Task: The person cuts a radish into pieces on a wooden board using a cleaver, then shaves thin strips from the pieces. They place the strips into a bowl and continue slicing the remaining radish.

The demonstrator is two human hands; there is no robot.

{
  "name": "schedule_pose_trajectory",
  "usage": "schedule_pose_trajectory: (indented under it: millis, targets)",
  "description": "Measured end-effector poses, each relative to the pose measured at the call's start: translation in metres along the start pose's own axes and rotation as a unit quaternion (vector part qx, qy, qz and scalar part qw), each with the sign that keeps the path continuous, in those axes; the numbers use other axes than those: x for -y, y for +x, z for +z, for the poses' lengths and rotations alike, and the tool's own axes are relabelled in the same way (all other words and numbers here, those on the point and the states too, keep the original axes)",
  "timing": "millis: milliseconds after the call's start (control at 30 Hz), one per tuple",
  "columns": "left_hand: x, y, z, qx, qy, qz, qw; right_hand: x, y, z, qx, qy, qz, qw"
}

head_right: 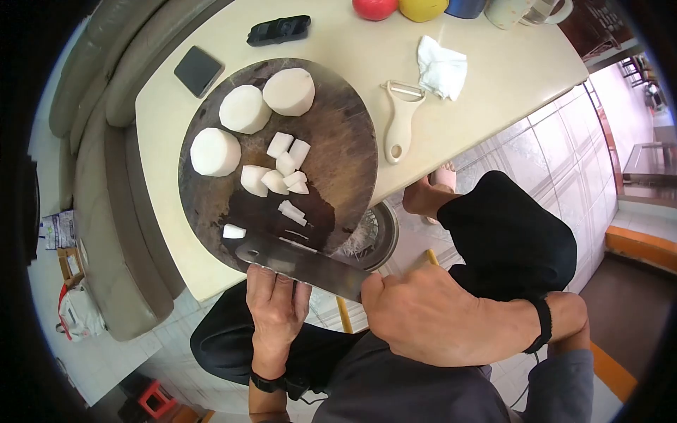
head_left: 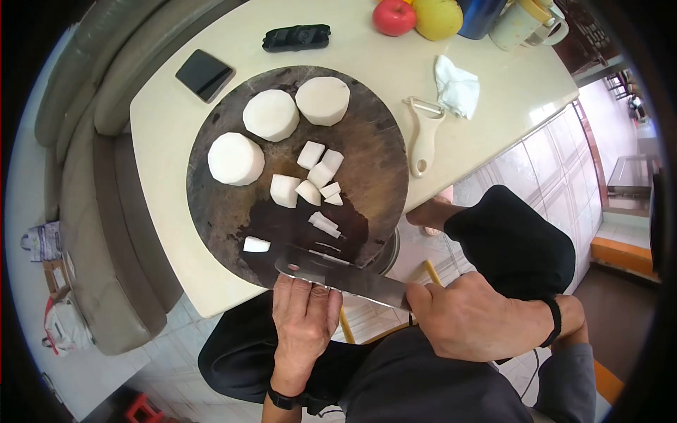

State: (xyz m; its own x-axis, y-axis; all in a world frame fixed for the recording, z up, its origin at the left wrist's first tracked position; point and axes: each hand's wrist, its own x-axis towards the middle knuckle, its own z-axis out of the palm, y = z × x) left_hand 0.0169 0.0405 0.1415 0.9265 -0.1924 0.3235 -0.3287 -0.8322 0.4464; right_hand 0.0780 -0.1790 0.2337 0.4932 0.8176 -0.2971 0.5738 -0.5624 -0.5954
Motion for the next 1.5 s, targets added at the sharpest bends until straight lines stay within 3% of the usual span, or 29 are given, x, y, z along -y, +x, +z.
schedule_pose_trajectory:
  millis: [167,267,867,1133,1267,1333,1400,1467,1500]
  targets:
    - [-0.001,0.001,-0.002,0.01,-0.021,-0.001,1.0,0.004,0.015,0.006,-0.042,-0.017,-0.024,0.999]
    - [-0.001,0.0,-0.001,0.006,-0.005,0.005,1.0,0.0,0.016,0.015,-0.065,-0.015,0.01,0.998]
    - [0.0,-0.001,0.0,0.0,-0.003,-0.012,1.0,-0.006,0.005,-0.003,0.028,0.025,0.028,0.999]
    - [-0.002,-0.002,-0.004,-0.001,-0.039,-0.041,0.998,0.001,0.011,0.015,-0.02,-0.002,0.021,1.0]
    - [-0.008,-0.004,-0.015,-0.076,-0.05,-0.042,0.995,0.001,-0.006,0.0,0.001,0.006,0.035,0.999]
    - [-0.012,-0.014,-0.02,-0.144,-0.089,-0.114,0.979,-0.001,-0.011,0.001,-0.029,-0.02,0.03,0.999]
    - [-0.018,-0.022,-0.021,-0.166,-0.088,-0.133,0.973,-0.002,-0.013,0.005,-0.059,-0.044,0.026,0.997]
    - [-0.022,-0.034,-0.011,-0.222,-0.222,-0.245,0.917,-0.003,-0.014,0.006,-0.084,-0.036,0.023,0.996]
    - [-0.022,-0.041,-0.006,-0.231,-0.263,-0.257,0.901,-0.003,-0.015,0.008,-0.084,-0.042,0.019,0.995]
